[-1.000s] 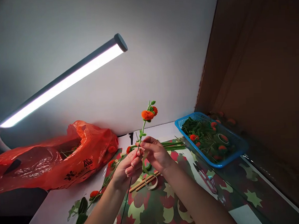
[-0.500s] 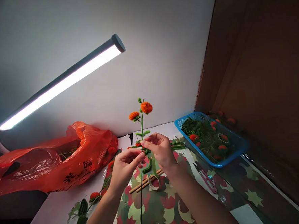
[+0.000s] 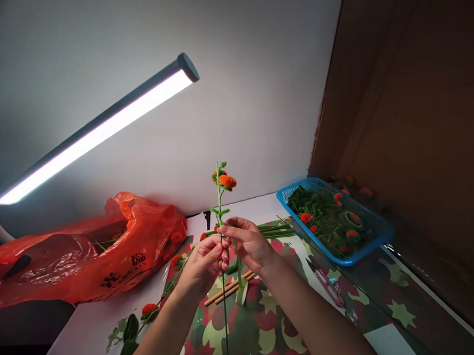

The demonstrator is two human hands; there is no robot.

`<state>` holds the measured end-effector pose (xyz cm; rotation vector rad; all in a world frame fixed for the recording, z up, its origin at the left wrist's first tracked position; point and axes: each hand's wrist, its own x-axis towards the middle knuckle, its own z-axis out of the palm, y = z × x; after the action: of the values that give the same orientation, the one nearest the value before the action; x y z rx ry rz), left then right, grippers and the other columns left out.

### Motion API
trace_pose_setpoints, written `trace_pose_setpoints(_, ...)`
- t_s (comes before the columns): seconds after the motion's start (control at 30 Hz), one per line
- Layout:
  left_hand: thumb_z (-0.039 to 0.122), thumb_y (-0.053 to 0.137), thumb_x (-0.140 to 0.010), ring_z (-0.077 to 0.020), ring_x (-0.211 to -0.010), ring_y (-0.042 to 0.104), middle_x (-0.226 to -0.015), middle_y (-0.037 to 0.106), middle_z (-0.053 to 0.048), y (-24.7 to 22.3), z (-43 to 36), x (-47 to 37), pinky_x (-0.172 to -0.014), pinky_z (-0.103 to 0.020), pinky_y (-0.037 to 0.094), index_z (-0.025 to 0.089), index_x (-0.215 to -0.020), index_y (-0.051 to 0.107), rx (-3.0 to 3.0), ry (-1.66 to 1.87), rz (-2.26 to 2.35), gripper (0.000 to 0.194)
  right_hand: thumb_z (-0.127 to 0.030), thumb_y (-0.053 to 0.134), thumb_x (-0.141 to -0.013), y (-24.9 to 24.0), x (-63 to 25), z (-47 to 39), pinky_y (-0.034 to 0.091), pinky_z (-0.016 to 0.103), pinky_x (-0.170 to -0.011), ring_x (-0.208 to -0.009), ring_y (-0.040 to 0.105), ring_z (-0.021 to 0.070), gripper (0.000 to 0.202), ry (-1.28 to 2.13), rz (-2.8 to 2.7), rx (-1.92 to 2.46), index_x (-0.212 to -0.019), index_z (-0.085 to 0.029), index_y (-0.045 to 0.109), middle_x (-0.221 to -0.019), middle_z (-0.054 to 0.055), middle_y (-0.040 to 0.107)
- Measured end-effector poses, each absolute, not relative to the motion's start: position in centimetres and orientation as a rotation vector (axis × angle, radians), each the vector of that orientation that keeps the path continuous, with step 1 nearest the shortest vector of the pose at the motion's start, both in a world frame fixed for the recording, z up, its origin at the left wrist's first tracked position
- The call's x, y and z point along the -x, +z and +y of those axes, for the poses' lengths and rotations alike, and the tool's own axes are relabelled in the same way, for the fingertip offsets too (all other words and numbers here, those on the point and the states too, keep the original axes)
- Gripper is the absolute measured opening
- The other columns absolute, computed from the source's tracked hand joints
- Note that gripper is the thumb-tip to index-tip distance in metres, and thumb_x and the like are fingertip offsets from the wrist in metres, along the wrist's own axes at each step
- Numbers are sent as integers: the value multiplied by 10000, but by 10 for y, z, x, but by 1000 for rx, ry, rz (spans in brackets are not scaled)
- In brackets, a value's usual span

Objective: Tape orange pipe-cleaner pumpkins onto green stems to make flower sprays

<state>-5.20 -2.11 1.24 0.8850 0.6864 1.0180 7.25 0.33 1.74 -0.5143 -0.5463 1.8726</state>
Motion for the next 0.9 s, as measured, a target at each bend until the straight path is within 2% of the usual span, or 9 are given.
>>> trace_pose_setpoints(0.17, 313, 708, -683, -44, -437, 505, -561, 560, 18, 12, -21, 51, -372, -119, 337, 127, -737, 594, -896, 1053, 731, 225, -120, 751, -569, 18, -69, 1, 462, 188, -601, -657, 571, 86, 163, 1602, -605, 554, -638, -171, 613, -704, -25, 636)
trace_pose_setpoints(0.27, 325, 700, -688, -51, -437, 500, -567, 568, 15, 10, -21, 51, -376, -133, 344, 132, -737, 591, -929, 1072, 762, 227, -118, 730, -576, 19, -66, -2, 452, 200, -618, -680, 559, 89, 163, 1501, -622, 572, -597, -175, 578, -765, -20, 634)
trace_pose_setpoints(0.4, 313, 649, -740, -70, -474, 509, -601, 597, 1, 9, -23, 50, -425, -168, 379, 140, -761, 605, -1109, 1112, 845, 180, -114, 709, -590, 22, -67, -5, 437, 212, -636, -676, 555, 92, 197, 1399, -664, 625, -695, -191, 561, -721, -34, 621)
trace_pose_setpoints(0.53, 311, 606, -774, -75, -462, 488, -602, 598, -6, 13, -29, 46, -438, -187, 372, 141, -736, 602, -1361, 1168, 1020, 175, -108, 703, -580, 26, -76, -3, 434, 220, -620, -636, 557, 94, 255, 1388, -767, 727, -749, -188, 530, -660, -42, 618)
trace_pose_setpoints(0.7, 287, 577, -790, -120, -530, 558, -637, 616, -23, 13, -33, 46, -517, -217, 433, 160, -750, 626, -1676, 1239, 1235, 142, -104, 705, -557, 30, -85, -1, 437, 220, -597, -585, 549, 86, 294, 1425, -816, 783, -739, -187, 490, -614, -55, 615)
trace_pose_setpoints(0.9, 272, 591, -775, -122, -513, 527, -618, 611, -24, 14, -33, 48, -497, -221, 407, 168, -723, 640, -1730, 1275, 1249, 126, -132, 749, -559, 29, -87, 2, 460, 240, -618, -628, 606, 115, 332, 1457, -869, 767, -748, -189, 482, -635, -42, 635)
